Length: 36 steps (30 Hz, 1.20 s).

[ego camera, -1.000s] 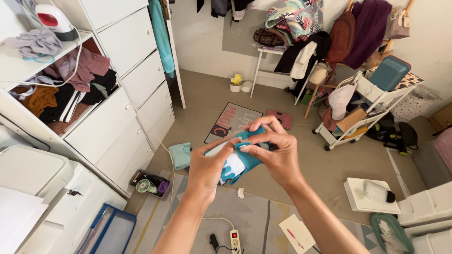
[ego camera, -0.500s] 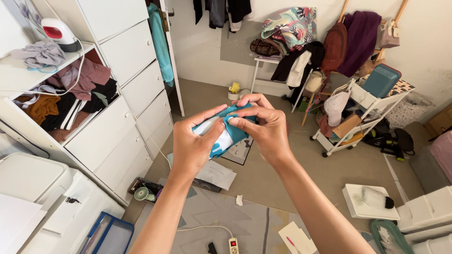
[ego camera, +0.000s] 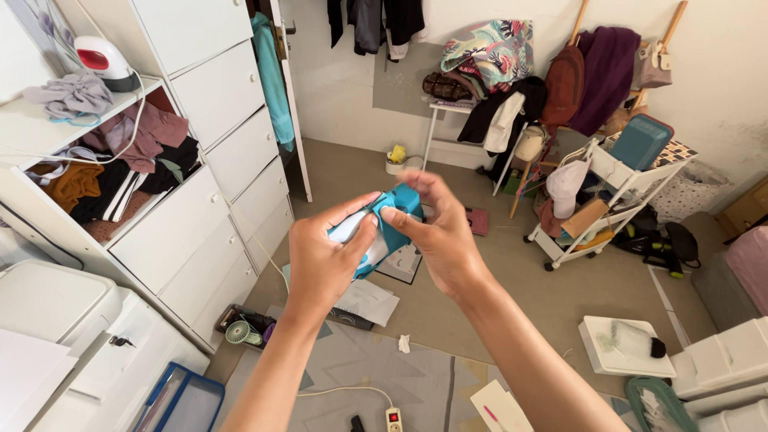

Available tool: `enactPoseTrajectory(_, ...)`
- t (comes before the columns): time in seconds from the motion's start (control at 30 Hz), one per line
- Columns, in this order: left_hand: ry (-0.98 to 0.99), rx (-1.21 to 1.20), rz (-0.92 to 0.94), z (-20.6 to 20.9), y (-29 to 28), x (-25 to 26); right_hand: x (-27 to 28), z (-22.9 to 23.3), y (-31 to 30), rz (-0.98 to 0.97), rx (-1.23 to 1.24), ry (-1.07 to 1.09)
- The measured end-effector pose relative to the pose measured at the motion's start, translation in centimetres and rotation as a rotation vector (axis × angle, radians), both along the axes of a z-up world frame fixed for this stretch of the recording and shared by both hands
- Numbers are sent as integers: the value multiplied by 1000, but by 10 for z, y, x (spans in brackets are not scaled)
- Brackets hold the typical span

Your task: The person packs items into pouches and a basket, unfolds a black trash bag, empties a small trash bin into it, and collects discarded tissues from the floor into the bag.

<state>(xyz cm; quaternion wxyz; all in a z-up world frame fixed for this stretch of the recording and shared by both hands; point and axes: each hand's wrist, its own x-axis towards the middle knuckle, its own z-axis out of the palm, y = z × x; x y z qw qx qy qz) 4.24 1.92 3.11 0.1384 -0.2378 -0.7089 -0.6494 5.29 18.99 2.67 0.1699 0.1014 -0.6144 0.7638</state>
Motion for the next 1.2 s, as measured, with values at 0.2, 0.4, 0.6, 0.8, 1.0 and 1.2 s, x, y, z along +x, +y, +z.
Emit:
enactPoseTrajectory(0.2,87,-43,75,-11,1,1,-2,3,8,252,-93,-281)
enactPoseTrajectory(0.4,47,-3,53,-14,-1,0,-11,-13,8,218,-72,-337)
enactPoseTrajectory(0.6,-81,9,114,-9,2,-9,-27,-14,8,201,-74,-301)
enactPoseTrajectory(0.8,15,111,141,-5,7,-32,-46,-12,5,253,-161,-544)
enactPoseTrajectory(1.0,-133,195,333,-22,10,-51,-57,-28,-14,278,-283,-326)
enactPoseTrajectory(1.2,-471,211,460,-45,13,-72,-86,-54,-30,-26,-48,-326)
